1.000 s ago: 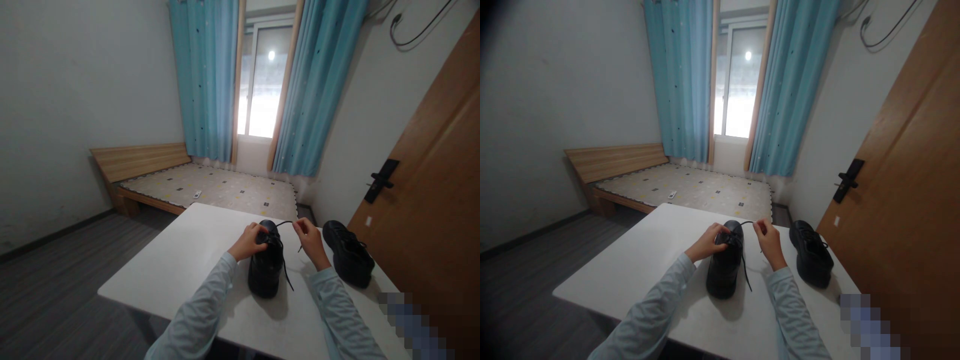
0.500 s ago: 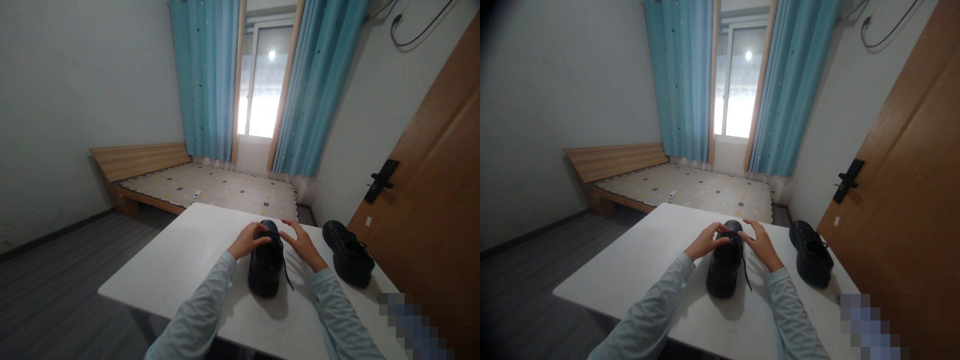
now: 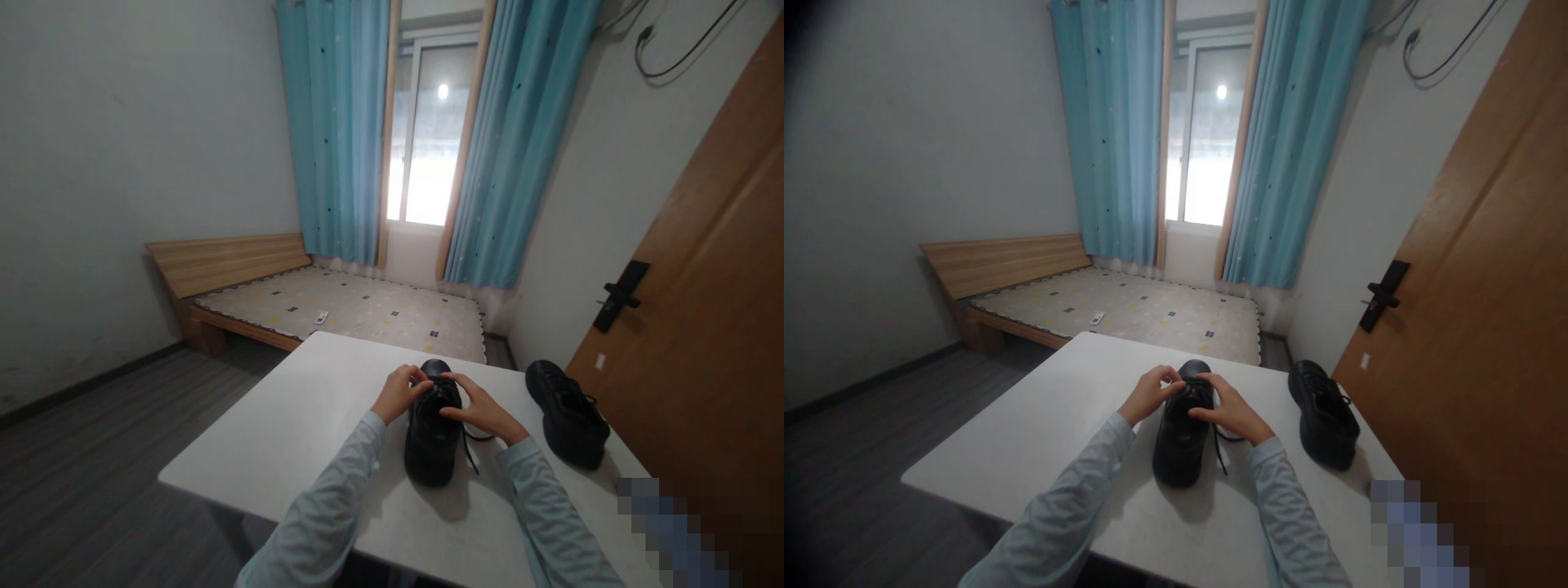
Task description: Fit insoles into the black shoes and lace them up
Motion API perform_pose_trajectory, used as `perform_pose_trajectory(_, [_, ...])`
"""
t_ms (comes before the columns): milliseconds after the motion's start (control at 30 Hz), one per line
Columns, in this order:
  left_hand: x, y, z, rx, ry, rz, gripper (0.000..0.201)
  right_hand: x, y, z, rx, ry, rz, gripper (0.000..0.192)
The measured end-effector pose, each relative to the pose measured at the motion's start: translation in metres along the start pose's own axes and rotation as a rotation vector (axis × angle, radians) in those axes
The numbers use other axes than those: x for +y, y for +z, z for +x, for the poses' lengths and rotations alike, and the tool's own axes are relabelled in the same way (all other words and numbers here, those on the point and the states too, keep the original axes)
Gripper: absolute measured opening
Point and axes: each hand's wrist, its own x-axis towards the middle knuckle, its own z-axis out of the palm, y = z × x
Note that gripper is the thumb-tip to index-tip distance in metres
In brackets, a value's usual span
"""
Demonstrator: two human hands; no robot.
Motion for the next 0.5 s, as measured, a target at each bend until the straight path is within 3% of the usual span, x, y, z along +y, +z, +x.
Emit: perform_pose_trajectory(500, [0.0027,0.003,-0.0008,0.003,0.011,-0.036,0.009,-0.0042,-0.0004,0.0,-0.016,0.015,-0.043,0.059])
